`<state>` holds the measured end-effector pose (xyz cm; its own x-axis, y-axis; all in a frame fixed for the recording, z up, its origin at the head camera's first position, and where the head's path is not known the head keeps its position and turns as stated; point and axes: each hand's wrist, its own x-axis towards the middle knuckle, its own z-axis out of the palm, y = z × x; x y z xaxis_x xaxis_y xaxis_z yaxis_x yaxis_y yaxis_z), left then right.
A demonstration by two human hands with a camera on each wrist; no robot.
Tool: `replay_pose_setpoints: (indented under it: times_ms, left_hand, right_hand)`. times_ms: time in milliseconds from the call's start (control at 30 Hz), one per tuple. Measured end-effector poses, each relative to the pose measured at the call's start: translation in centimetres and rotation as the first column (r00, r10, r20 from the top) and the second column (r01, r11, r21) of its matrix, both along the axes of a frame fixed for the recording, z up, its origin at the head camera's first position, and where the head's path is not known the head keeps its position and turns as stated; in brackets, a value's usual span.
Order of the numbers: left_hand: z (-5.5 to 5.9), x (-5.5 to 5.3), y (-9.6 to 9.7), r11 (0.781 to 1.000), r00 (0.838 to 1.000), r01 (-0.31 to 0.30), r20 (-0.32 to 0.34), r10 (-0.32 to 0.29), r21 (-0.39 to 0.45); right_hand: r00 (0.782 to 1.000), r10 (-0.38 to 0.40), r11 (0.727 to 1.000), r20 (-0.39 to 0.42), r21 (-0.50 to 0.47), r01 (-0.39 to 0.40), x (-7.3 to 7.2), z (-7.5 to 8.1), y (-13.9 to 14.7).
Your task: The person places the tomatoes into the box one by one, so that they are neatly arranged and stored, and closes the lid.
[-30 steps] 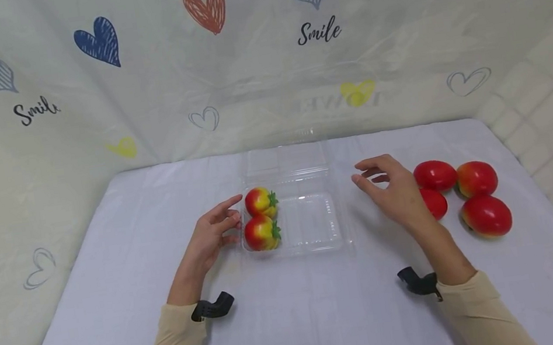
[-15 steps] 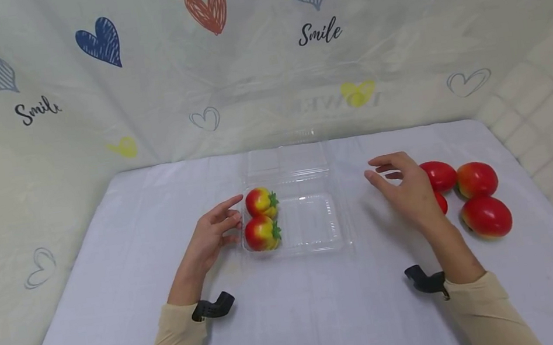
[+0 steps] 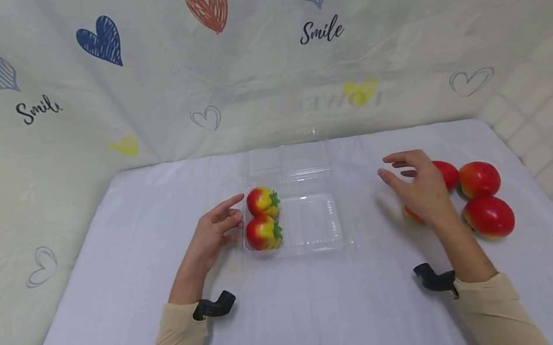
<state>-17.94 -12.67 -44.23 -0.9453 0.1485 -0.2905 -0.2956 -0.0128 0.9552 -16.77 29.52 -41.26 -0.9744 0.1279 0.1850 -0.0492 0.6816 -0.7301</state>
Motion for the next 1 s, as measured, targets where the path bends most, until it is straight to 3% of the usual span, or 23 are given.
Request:
replay_pose_setpoints:
  times_ms: [367,1000]
  left_hand:
    - [0.0,0.0,0.0,1.000,1.000,0.001,-0.002,-0.001,0.011]
    - [-0.3,-0.1,-0.1,1.000,1.000,-0.001,0.007,0.001,0.002]
  right_hand:
    - [0.995,-0.038,0.999,0.097,0.038,0.034,0.1,0.1,1.7]
    - [0.988,-0.111,0.994,0.110,0.004,0.111,0.1,0.1,2.9]
